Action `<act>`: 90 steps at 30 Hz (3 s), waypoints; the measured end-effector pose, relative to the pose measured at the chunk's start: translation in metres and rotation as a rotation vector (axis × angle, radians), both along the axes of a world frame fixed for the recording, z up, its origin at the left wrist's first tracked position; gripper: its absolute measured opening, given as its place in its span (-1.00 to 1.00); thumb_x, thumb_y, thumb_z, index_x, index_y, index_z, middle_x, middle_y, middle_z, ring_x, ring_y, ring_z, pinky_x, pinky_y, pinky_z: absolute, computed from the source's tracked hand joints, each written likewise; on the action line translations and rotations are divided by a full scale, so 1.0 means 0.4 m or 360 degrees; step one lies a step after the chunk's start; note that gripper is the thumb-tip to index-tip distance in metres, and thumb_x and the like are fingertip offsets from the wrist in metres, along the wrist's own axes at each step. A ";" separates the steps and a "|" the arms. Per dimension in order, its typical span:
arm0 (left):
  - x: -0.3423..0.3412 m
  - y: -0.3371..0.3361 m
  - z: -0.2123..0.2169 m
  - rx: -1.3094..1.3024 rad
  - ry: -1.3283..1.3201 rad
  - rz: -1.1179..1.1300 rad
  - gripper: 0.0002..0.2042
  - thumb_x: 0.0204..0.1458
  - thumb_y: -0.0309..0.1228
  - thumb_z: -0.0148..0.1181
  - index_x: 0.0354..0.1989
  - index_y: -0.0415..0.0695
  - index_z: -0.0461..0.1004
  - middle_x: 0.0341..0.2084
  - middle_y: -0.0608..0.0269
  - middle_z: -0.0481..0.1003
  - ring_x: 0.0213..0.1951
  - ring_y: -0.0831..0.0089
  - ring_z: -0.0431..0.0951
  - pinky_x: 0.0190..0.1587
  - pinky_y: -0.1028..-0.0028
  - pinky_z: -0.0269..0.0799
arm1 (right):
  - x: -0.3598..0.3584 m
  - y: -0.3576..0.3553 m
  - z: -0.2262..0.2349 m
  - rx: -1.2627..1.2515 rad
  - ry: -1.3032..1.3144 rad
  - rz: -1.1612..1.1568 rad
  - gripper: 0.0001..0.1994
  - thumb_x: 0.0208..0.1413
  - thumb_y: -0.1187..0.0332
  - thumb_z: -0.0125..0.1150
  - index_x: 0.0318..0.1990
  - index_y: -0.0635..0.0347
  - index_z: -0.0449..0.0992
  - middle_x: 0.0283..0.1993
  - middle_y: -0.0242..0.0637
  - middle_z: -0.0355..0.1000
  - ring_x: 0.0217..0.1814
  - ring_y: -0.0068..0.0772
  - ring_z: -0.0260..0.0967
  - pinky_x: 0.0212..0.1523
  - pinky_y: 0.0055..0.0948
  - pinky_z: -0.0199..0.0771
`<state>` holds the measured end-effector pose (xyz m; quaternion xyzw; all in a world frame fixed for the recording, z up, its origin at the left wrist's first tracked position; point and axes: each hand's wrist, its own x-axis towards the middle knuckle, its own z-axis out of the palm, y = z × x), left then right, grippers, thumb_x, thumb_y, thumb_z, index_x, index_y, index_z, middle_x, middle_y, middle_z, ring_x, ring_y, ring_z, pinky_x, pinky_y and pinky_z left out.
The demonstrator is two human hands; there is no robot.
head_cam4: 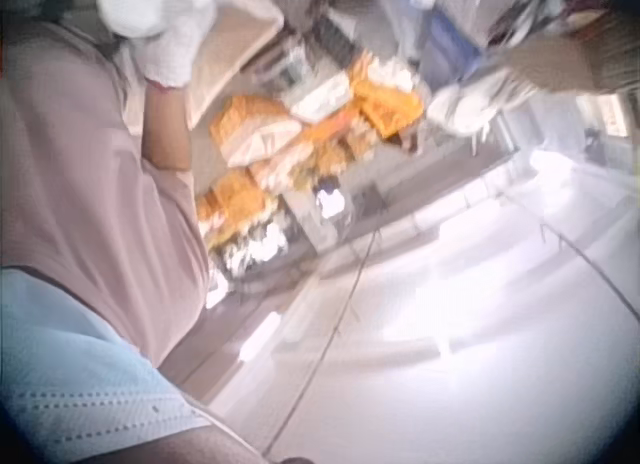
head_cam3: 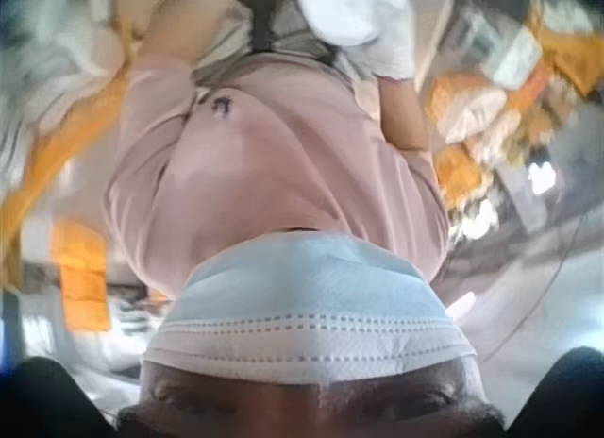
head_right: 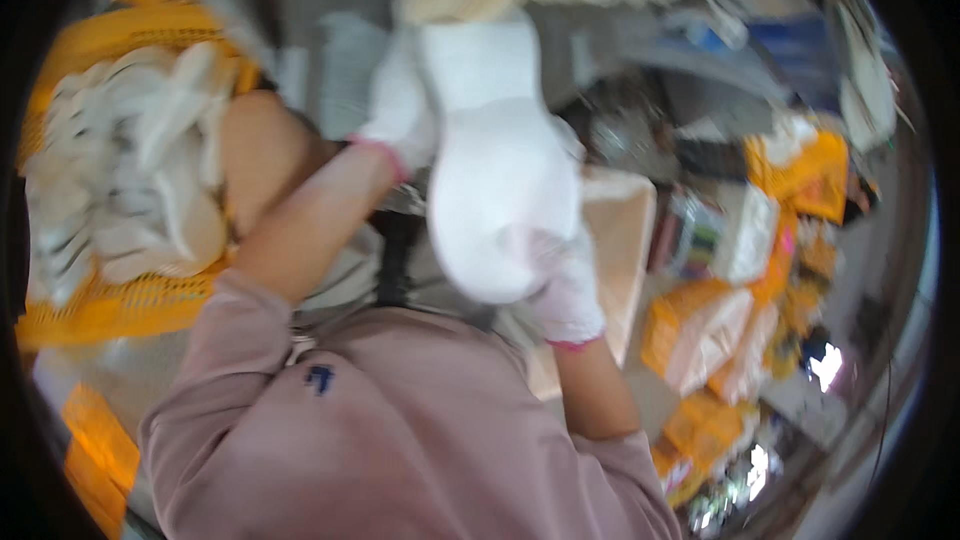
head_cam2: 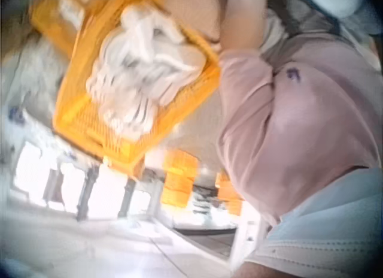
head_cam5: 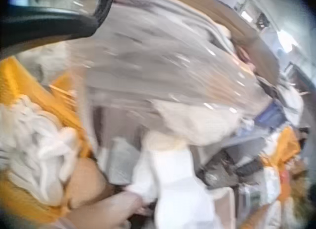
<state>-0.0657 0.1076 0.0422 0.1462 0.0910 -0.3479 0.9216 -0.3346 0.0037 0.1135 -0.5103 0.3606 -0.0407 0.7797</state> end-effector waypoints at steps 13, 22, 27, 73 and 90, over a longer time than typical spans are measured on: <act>0.220 0.723 0.018 0.3739 -0.2549 0.0581 -0.42 0.12 -0.17 0.36 0.29 -0.16 0.43 0.02 0.03 0.61 0.05 0.07 0.64 0.14 0.19 0.53 | -0.400 -0.239 -0.053 -0.1811 0.1985 0.1921 -0.71 0.24 0.26 0.32 -0.11 0.36 0.55 -0.23 0.05 0.54 -0.08 -0.04 0.58 -0.06 -0.26 0.57; 0.246 1.059 0.158 0.2889 -0.1601 0.1425 -0.55 0.16 -0.41 0.19 0.20 -0.35 0.44 -0.17 -0.10 0.66 -0.24 -0.03 0.69 -0.16 0.12 0.64 | -0.103 -0.096 0.011 -0.1618 0.0691 0.0500 -0.43 0.24 0.19 0.37 0.27 0.44 0.49 0.20 0.05 0.56 0.19 -0.08 0.56 0.22 -0.23 0.51; -0.154 0.602 0.249 0.3373 -0.0948 0.0296 -0.48 0.33 -0.33 0.15 0.39 -0.30 0.30 0.31 -0.09 0.41 0.28 0.03 0.44 0.39 0.05 0.30 | 0.039 0.064 0.040 -0.1564 -0.0274 0.0932 -0.13 0.23 0.04 0.40 0.53 0.41 0.19 0.51 0.13 0.27 0.50 -0.02 0.29 0.42 -0.12 0.35; -0.050 -0.063 0.100 0.1287 -0.1210 -0.0182 -0.65 0.24 -0.16 0.36 -0.10 -0.26 0.66 -0.32 0.27 0.67 -0.30 0.49 0.60 -0.15 0.38 0.55 | 0.550 -0.185 0.125 -0.1885 0.0228 0.0640 -0.57 0.13 0.07 0.27 -0.13 0.34 0.59 -0.19 0.09 0.58 -0.06 0.24 0.55 0.03 0.00 0.55; 0.188 -0.256 -0.132 0.2737 -0.2560 -0.0504 -0.65 0.31 -0.32 0.09 0.21 -0.11 0.55 0.02 0.12 0.66 0.13 0.22 0.64 0.11 0.25 0.57 | 0.478 -0.187 0.075 -0.2687 -0.0124 -0.0094 -0.69 0.09 0.17 0.29 -0.16 0.24 0.63 -0.24 0.06 0.56 -0.11 0.14 0.56 -0.04 -0.04 0.55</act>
